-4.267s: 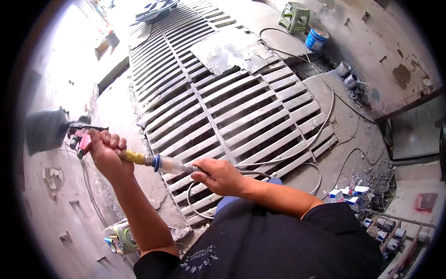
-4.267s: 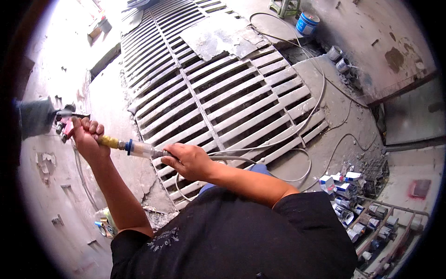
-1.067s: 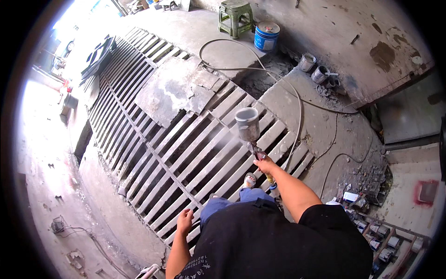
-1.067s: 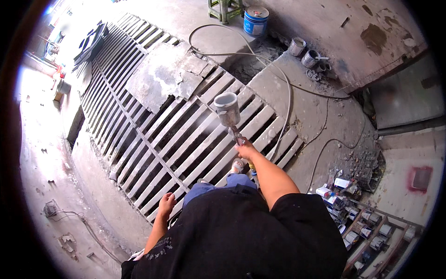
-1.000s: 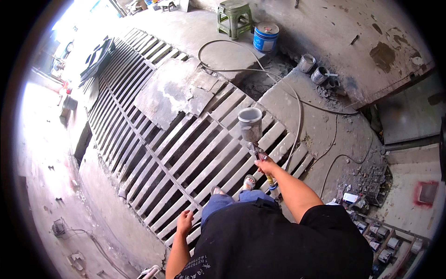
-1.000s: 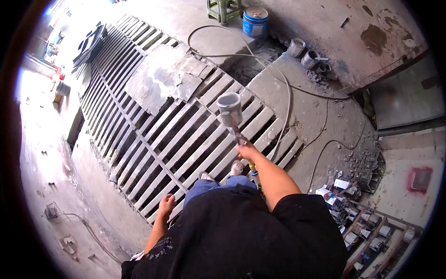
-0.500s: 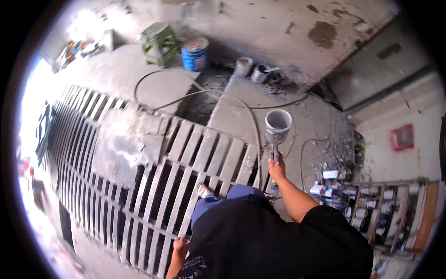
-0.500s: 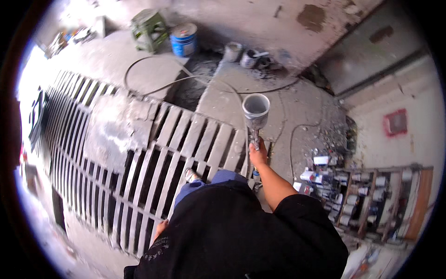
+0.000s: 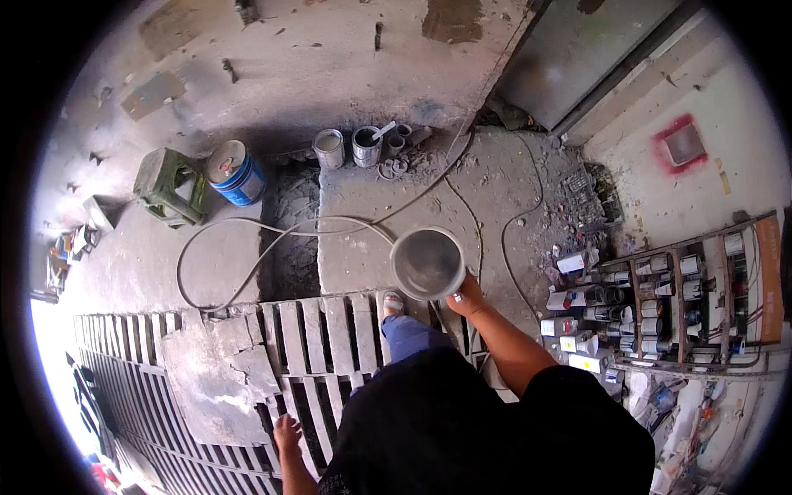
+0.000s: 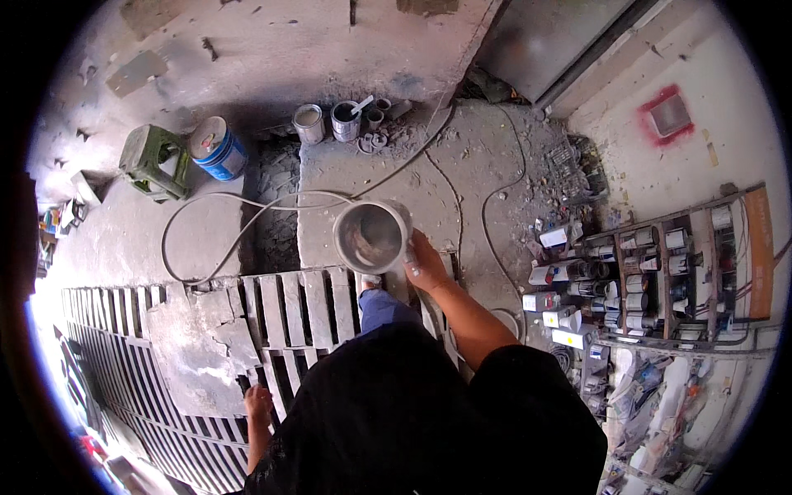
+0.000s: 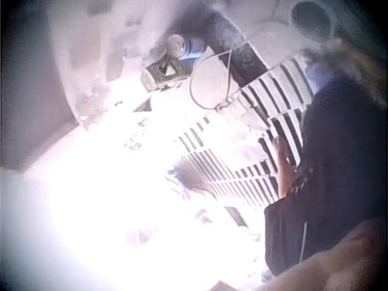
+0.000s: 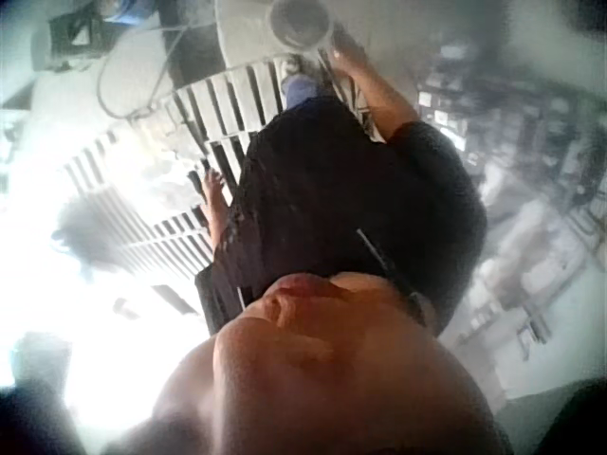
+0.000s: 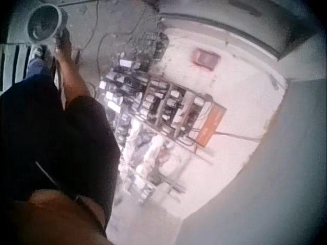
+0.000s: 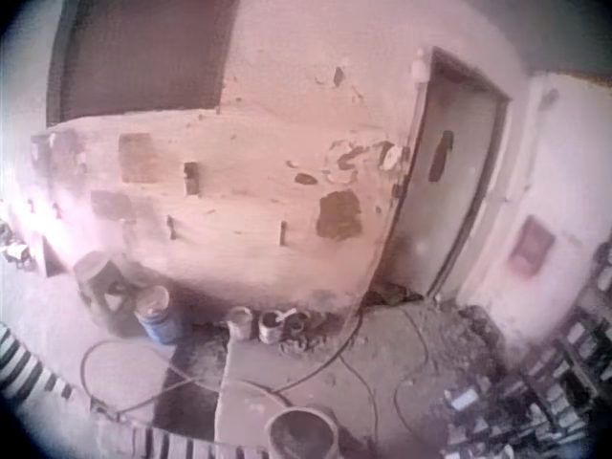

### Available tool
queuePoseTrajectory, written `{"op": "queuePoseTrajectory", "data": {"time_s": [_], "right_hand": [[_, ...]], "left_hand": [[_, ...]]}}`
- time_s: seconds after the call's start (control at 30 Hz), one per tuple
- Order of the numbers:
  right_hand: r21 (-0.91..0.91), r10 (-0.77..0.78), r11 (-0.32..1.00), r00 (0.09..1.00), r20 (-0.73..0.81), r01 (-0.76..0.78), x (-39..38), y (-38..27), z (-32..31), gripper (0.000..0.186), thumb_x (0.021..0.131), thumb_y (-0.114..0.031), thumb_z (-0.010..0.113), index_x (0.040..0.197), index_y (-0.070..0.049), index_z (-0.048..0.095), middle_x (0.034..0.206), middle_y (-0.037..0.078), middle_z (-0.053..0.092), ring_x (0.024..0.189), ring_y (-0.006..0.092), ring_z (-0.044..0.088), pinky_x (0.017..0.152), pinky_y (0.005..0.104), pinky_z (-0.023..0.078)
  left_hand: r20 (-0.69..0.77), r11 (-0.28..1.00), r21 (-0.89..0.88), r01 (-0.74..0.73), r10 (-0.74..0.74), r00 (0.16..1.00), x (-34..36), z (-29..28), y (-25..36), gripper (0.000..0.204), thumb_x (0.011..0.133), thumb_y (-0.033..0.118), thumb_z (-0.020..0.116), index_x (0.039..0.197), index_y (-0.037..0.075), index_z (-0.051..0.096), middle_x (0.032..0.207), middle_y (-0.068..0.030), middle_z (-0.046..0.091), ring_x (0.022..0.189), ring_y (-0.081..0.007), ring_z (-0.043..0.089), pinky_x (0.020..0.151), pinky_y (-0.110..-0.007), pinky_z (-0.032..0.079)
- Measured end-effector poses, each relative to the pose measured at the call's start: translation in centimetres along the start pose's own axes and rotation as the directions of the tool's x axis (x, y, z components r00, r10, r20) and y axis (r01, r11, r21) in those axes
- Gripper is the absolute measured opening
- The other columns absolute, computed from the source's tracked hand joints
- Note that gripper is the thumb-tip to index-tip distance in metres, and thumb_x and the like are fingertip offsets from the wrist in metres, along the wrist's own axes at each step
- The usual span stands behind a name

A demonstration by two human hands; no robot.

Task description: The person prepares a spray gun by attaching a hose and pouring paint into the cup. They then spray paint a detached car door resting on a slatted platform in a cluttered workshop.

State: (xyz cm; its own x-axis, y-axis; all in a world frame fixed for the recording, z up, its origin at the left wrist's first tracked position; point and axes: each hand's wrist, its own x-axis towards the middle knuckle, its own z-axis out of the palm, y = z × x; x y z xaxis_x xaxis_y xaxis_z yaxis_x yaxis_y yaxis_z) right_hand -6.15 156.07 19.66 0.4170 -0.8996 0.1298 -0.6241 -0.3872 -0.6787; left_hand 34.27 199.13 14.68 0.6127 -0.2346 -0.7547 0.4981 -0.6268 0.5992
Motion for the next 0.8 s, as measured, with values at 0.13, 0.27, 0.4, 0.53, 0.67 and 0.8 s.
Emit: {"op": "queuePoseTrajectory", "data": {"time_s": [0.13, 0.27, 0.4, 0.53, 0.67, 0.8], "right_hand": [[0.145, -0.016, 0.989, 1.000, 0.012, 0.014, 6.3, 1.4, -1.0, 0.051, 0.087, -0.018, 0.059, 0.133, -0.007, 0.039, 0.123, 0.021, 0.054, 0.109, 0.0411, 0.055, 0.090, 0.0447, 0.047], [0.196, 0.183, 0.959, 0.976, 0.117, -0.204, 11.2, 2.5, -1.6, 0.047, 0.089, -0.020, 0.059, 0.131, -0.005, 0.043, 0.113, 0.018, 0.060, 0.099, 0.0357, 0.062, 0.084, 0.0408, 0.050], [0.190, 0.397, 0.875, 0.885, 0.244, -0.445, 16.5, 5.0, -0.8, 0.045, 0.088, -0.021, 0.060, 0.128, -0.005, 0.047, 0.092, 0.014, 0.065, 0.075, 0.0266, 0.064, 0.069, 0.0363, 0.052], [0.144, 0.582, 0.738, 0.729, 0.361, -0.660, 20.7, 9.4, 1.6, 0.046, 0.087, -0.024, 0.062, 0.126, -0.006, 0.047, 0.081, 0.012, 0.065, 0.063, 0.0223, 0.065, 0.058, 0.0355, 0.052], [-0.122, 0.722, 0.672, 0.609, 0.329, -0.731, 24.8, 12.4, 3.3, 0.045, 0.086, -0.028, 0.061, 0.121, -0.002, 0.048, 0.086, 0.018, 0.067, 0.071, 0.0323, 0.067, 0.065, 0.0416, 0.053], [-0.256, 0.695, 0.717, 0.691, 0.200, -0.648, 28.7, 18.4, 5.4, 0.041, 0.086, -0.028, 0.059, 0.114, -0.001, 0.048, 0.087, 0.020, 0.066, 0.074, 0.0359, 0.066, 0.068, 0.0443, 0.053]], "left_hand": [[0.259, 0.980, 0.137, 0.146, -0.178, 0.949, 1.5, 5.6, 2.8, 0.021, 0.092, 0.025, 0.055, 0.102, 0.007, 0.056, 0.077, -0.0007, 0.055, 0.062, -0.0108, 0.056, 0.046, -0.025, 0.040], [0.253, 0.987, 0.160, 0.032, -0.072, 0.965, 3.0, 9.6, 5.7, 0.028, 0.091, 0.027, 0.056, 0.111, 0.006, 0.057, 0.078, -0.0001, 0.055, 0.065, -0.0126, 0.058, 0.047, -0.025, 0.041], [0.232, 0.985, 0.117, 0.126, -0.151, 0.961, 6.6, 11.1, 9.5, 0.027, 0.092, 0.026, 0.055, 0.110, 0.007, 0.058, 0.079, 0.0002, 0.055, 0.065, -0.0120, 0.057, 0.048, -0.024, 0.041], [0.254, 0.985, 0.078, 0.154, -0.169, 0.952, 11.4, 11.7, 11.9, 0.018, 0.091, 0.026, 0.052, 0.096, 0.009, 0.057, 0.073, 0.0007, 0.051, 0.060, -0.0123, 0.056, 0.044, -0.025, 0.039], [0.174, 0.967, 0.071, 0.245, -0.254, 0.951, 14.8, 13.8, 15.4, 0.018, 0.091, 0.027, 0.052, 0.091, 0.010, 0.054, 0.071, 0.0000, 0.051, 0.057, -0.0131, 0.055, 0.042, -0.026, 0.038], [0.208, 0.980, 0.116, 0.160, -0.181, 0.961, 16.8, 17.8, 24.1, 0.020, 0.092, 0.029, 0.054, 0.096, 0.009, 0.054, 0.077, -0.0004, 0.053, 0.061, -0.0107, 0.054, 0.045, -0.023, 0.038]]}}
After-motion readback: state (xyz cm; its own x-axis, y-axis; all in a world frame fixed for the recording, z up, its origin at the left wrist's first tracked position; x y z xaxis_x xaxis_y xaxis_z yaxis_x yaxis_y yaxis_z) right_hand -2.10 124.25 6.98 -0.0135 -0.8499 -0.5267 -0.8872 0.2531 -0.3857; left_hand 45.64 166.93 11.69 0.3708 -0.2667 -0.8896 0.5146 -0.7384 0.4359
